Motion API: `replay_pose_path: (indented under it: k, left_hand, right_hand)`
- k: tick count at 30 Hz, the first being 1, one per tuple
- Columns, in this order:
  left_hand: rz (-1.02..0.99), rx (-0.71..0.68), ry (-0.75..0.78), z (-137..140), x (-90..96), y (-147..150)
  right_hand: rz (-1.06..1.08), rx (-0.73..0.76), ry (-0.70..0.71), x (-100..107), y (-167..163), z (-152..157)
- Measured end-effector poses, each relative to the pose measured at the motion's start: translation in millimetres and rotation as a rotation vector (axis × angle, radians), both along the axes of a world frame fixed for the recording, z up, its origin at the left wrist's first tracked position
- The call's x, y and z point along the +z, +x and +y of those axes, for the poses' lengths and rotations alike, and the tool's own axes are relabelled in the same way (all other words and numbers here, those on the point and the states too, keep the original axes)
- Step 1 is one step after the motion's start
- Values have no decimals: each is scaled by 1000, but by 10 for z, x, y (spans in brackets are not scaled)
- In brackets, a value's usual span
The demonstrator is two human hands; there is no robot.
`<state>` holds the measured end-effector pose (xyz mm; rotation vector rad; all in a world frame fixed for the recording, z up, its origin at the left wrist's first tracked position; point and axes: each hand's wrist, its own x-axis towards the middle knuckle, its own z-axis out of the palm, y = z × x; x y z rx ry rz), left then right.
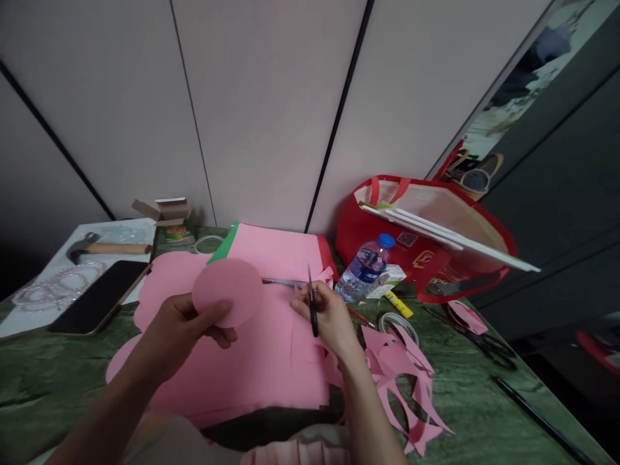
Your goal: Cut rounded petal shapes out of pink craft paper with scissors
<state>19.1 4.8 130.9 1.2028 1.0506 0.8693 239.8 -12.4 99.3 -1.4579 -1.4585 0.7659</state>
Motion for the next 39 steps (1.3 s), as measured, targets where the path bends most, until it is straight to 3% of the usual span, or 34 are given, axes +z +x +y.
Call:
replay_pose_path:
  k: [2, 4, 9, 11, 13, 15, 16, 17, 22, 28, 36, 39]
  left_hand:
    - [22, 106, -6, 5, -3, 6]
    - [32, 189, 3, 7, -14, 10]
    - [149, 226, 129, -12, -19, 24]
    - [157, 208, 123, -15, -14, 29]
    - [146, 187, 98, 9, -30, 19]
    - [168, 170, 91, 73, -87, -10]
    - [187, 163, 89, 118, -134, -31]
    - [213, 147, 83, 170, -191, -54]
    - [281, -29, 43, 402, -505, -154]
    - [308, -114, 64, 485, -687, -198]
    - [238, 106, 64, 584, -742, -258]
    - [151, 295, 70, 646, -770, -294]
  right_hand:
    - [265, 173, -36, 63, -164, -71]
    - [390, 301, -96, 94, -366, -147]
    - [526, 123, -61, 85, -679, -215]
    - [397, 121, -46, 64, -599, -177]
    - [126, 103, -25, 12, -392, -109]
    - [-271, -88, -35, -84, -119, -21]
    - [-521, -187, -113, -146, 17, 24]
    - [-595, -234, -153, -213, 139, 66]
    - [-728, -229, -287, -485, 433, 187]
    - [-779, -250, -389, -559, 506, 194]
    - [-703, -229, -378, -650, 626, 230]
    - [-674, -187, -383, -655, 632, 212]
